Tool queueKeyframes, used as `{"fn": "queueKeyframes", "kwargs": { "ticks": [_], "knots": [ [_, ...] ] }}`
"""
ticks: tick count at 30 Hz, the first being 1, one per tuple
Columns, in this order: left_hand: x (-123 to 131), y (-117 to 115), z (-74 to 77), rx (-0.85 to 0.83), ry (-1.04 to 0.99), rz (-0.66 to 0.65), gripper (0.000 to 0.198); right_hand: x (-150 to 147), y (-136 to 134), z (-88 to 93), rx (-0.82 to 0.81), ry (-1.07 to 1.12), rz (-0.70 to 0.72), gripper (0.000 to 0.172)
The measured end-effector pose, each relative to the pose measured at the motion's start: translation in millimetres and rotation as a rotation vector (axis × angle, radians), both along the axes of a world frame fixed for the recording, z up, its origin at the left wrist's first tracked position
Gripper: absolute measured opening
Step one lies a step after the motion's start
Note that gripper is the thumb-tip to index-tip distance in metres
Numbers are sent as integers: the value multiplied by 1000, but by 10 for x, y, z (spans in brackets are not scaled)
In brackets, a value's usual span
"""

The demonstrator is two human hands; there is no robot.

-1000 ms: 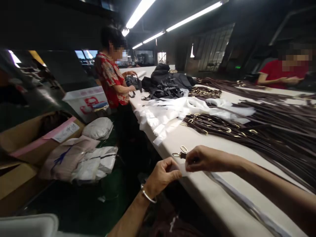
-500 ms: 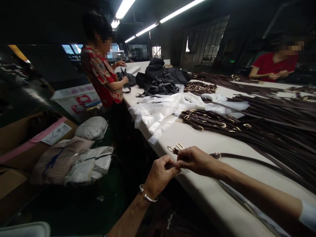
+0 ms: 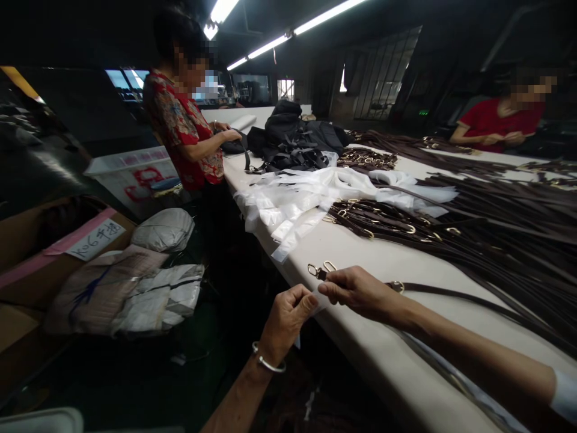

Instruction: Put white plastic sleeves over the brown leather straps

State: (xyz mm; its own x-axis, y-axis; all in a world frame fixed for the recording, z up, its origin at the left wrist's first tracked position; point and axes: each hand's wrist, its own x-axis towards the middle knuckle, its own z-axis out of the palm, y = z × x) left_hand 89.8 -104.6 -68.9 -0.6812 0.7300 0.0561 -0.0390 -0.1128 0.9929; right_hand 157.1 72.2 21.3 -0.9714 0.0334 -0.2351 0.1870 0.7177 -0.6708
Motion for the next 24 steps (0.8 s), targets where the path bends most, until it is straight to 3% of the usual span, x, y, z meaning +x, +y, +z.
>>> {"fn": "queueKeyframes", "kwargs": {
  "ticks": [3,7,13,17,24],
  "knots": [
    [-34,-14,-98,64,-94,45,41,-15,37,80,-18,-7,2,50],
    [-100,-93,-243,163,-297,41,52,49,58,365,-42,125,-11,50],
    [-109,-165,-383,305,-413,-29,66,220,-176,748,-279,58,85,44],
    [-85,-162,-408,333,-402,-100,69,236,-283,753,-338,50,151,40],
    [-96,-183,-395,351,-382,-93,65,187,-266,688,-257,14,166,43]
  ]
}}
